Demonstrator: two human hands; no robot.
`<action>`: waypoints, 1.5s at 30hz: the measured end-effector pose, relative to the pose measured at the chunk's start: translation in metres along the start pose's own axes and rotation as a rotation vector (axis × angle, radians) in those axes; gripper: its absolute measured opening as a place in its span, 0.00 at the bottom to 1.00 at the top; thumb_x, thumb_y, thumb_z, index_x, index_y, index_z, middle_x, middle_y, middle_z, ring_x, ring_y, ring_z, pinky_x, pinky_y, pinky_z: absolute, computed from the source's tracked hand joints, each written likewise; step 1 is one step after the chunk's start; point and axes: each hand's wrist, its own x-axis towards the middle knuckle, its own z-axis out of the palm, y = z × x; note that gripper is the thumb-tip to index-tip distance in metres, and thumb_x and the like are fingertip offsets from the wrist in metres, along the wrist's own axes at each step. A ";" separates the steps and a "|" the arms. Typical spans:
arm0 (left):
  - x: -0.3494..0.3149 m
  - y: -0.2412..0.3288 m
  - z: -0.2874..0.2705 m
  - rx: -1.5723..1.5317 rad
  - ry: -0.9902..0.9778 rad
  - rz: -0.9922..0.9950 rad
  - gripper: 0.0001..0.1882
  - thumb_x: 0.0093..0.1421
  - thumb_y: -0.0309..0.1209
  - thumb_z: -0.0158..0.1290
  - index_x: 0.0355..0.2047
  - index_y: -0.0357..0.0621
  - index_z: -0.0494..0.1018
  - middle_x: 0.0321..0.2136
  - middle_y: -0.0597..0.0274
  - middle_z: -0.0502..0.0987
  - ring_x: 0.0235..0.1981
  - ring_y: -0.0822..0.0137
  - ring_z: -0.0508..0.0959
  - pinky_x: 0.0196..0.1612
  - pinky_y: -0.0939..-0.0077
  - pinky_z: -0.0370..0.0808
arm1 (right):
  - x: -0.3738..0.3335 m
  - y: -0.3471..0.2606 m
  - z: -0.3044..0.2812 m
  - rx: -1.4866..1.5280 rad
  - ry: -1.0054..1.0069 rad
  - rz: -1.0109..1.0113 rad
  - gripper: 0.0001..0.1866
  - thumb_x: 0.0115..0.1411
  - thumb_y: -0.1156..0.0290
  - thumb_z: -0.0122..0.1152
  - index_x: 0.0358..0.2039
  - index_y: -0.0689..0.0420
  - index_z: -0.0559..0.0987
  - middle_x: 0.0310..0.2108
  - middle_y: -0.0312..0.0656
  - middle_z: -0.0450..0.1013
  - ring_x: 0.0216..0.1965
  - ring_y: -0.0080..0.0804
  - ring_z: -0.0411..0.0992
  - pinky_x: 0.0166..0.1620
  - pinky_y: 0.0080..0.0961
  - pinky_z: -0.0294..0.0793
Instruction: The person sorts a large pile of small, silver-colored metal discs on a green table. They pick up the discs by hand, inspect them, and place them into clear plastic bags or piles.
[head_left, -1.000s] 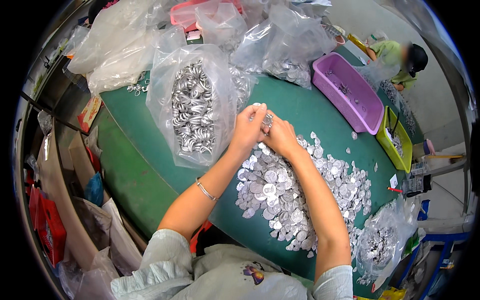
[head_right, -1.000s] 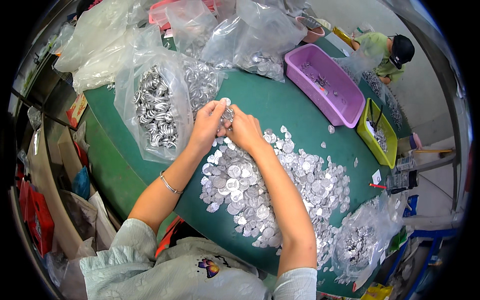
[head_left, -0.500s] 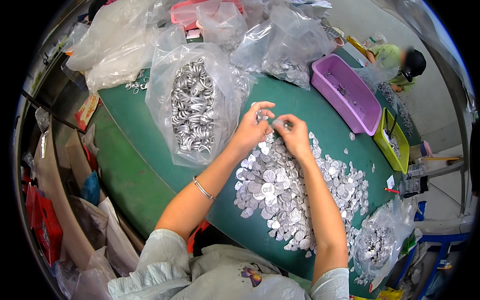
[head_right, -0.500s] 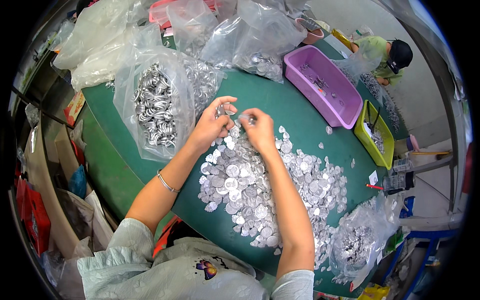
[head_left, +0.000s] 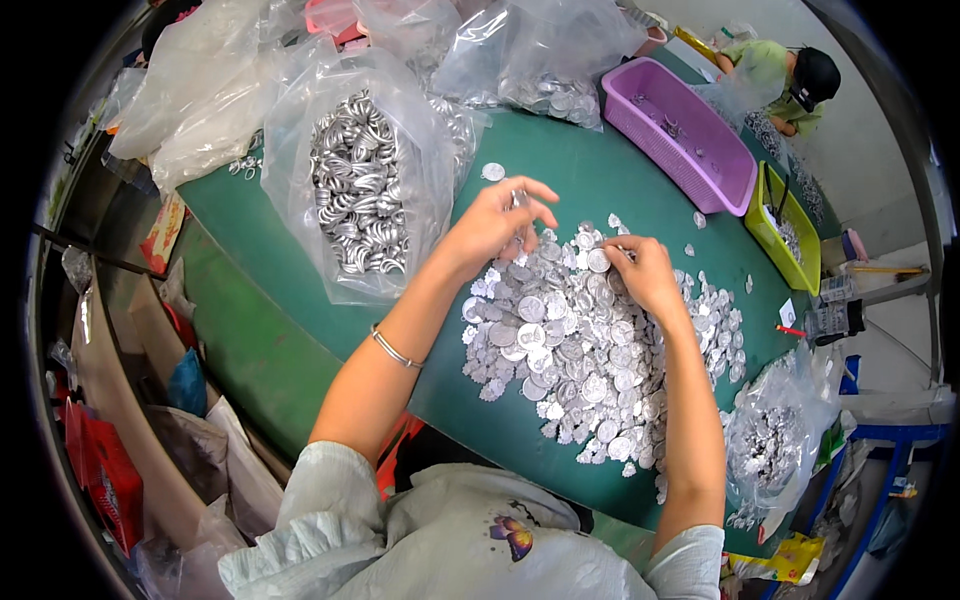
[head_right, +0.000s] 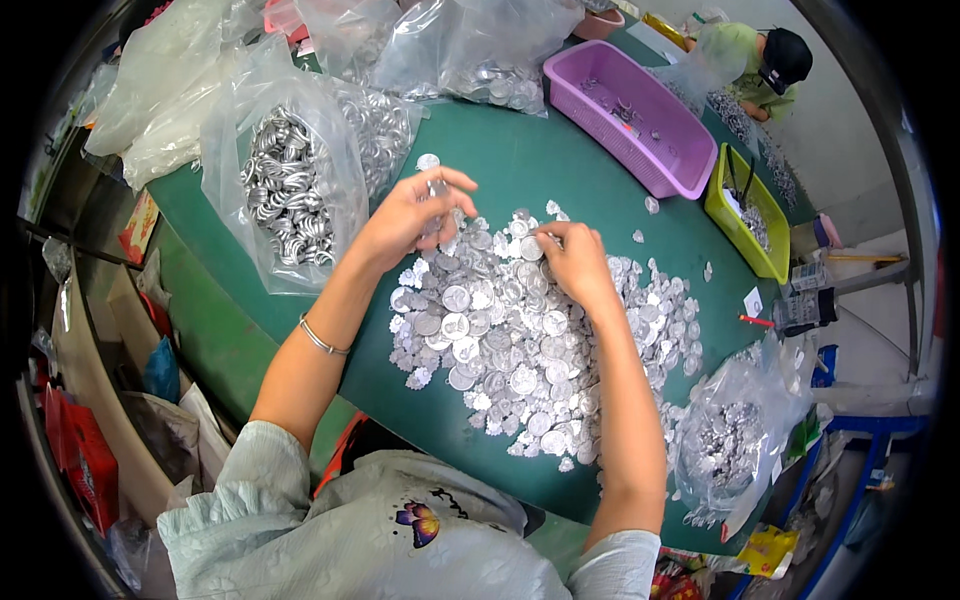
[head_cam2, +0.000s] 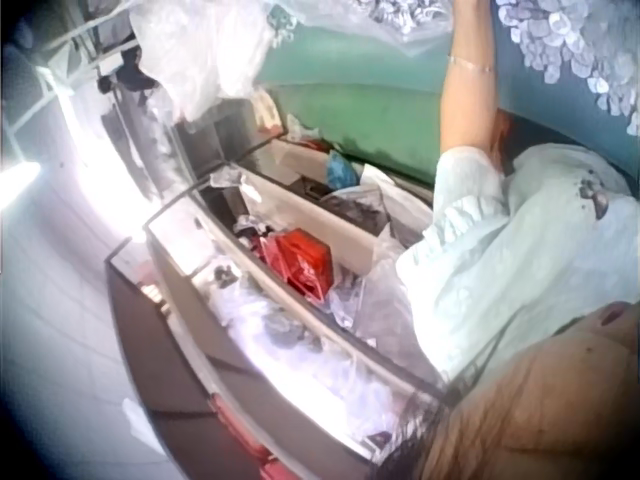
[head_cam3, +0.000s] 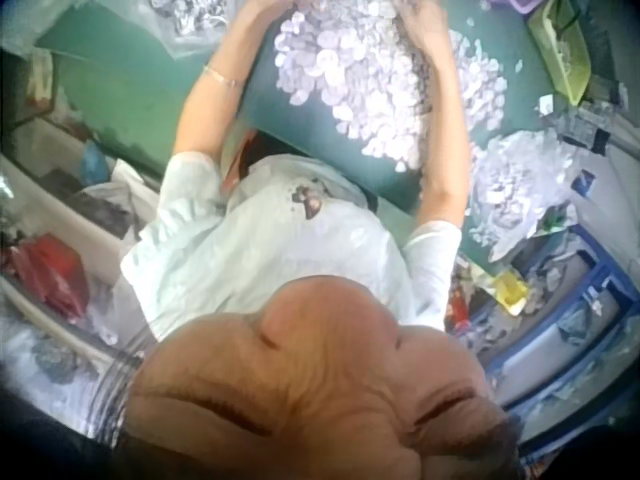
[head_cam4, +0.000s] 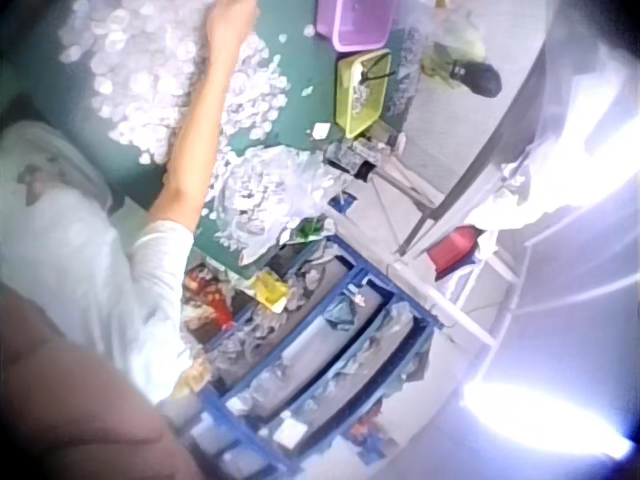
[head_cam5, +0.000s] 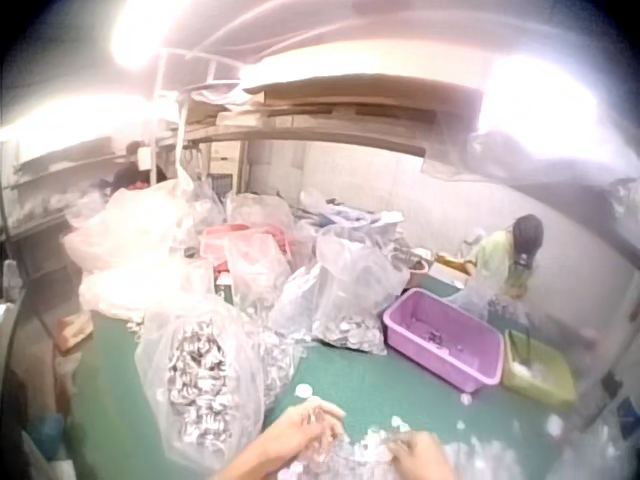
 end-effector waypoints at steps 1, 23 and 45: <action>0.001 -0.003 -0.003 -0.052 0.034 0.003 0.10 0.64 0.31 0.44 0.43 0.40 0.68 0.28 0.63 0.73 0.17 0.78 0.67 0.13 0.88 0.56 | -0.002 -0.001 0.000 -0.190 0.072 -0.144 0.08 0.57 0.73 0.57 0.34 0.62 0.80 0.25 0.47 0.77 0.25 0.43 0.74 0.32 0.34 0.72; 0.002 -0.005 -0.011 -0.067 0.306 0.011 0.12 0.60 0.21 0.42 0.40 0.36 0.74 0.27 0.68 0.70 0.18 0.83 0.62 0.15 0.89 0.55 | -0.011 -0.028 0.004 -0.302 0.068 -0.115 0.12 0.57 0.63 0.58 0.26 0.59 0.79 0.17 0.48 0.73 0.22 0.43 0.73 0.28 0.38 0.70; -0.199 -0.060 0.120 -1.143 -0.114 -0.749 0.16 0.66 0.43 0.41 0.39 0.46 0.71 0.31 0.63 0.75 0.30 0.69 0.77 0.25 0.76 0.73 | -0.209 -0.105 0.011 0.366 -0.095 -0.205 0.17 0.48 0.79 0.62 0.41 0.62 0.75 0.22 0.37 0.67 0.22 0.26 0.66 0.26 0.20 0.66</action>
